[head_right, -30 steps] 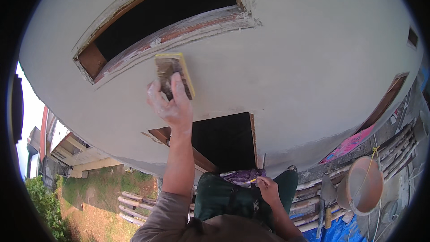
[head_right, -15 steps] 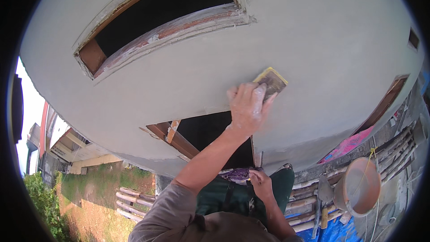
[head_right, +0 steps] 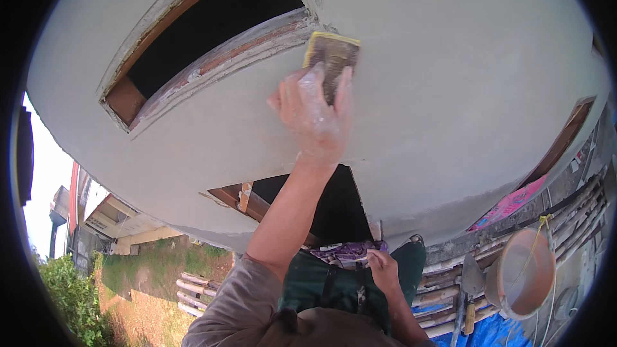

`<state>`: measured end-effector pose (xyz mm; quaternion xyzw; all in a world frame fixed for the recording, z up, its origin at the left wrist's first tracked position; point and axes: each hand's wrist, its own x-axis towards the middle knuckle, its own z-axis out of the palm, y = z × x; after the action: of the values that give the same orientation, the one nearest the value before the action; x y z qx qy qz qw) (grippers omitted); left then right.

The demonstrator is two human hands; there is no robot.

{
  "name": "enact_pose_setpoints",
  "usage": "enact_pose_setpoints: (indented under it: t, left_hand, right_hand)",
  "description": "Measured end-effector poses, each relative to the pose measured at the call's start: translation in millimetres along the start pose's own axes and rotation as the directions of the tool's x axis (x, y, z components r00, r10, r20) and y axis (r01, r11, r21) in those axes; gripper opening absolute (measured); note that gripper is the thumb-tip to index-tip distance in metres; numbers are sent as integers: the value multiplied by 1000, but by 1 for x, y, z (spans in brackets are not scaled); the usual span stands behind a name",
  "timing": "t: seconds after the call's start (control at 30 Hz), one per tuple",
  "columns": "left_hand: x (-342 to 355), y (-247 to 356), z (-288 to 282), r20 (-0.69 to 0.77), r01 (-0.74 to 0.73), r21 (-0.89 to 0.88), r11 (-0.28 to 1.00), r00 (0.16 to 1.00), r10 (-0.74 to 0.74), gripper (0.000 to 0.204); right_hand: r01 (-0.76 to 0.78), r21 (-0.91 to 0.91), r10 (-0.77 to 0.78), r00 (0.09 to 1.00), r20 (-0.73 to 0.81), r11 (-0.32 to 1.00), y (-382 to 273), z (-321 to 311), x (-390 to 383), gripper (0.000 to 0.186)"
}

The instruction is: The person applies plaster to a wall around a window opening using a trowel and hawk, then smooths the surface with a sanding block. The person repeatedly scoops plaster, spreads it, and sands the area to create a smooth finish.

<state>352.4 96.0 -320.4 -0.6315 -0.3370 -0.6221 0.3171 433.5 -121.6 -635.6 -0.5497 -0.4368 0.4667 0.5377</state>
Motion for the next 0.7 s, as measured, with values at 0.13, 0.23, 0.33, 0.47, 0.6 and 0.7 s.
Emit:
enact_pose_setpoints:
  t: [0.13,0.23,0.33,0.47,0.6,0.7]
  left_hand:
    - [-31,80,25,271,-297,-335,894,879,393,42]
    - [-58,62,-15,302,-93,-324,942,933,196,40]
    - [-48,-27,-71,5,143,-64,988,990,-143,33]
    - [-14,-98,-96,-334,413,-176,893,829,-449,30]
    - [-16,-49,-35,-131,193,78,978,975,-182,34]
    - [-54,47,2,423,-404,-310,861,752,505,18]
  right_hand:
    - [47,-53,-48,999,-11,997,-6,-2,1,22]
    - [-20,-42,18,998,-56,999,1,-10,-4,22]
    - [-16,-17,13,988,-153,1000,14,-19,-7,22]
    - [-4,-106,-8,994,-105,994,24,-25,0,25]
    - [25,-67,-29,998,-58,997,12,-14,15,24]
    - [60,-50,-61,998,-19,997,-1,-2,18,23]
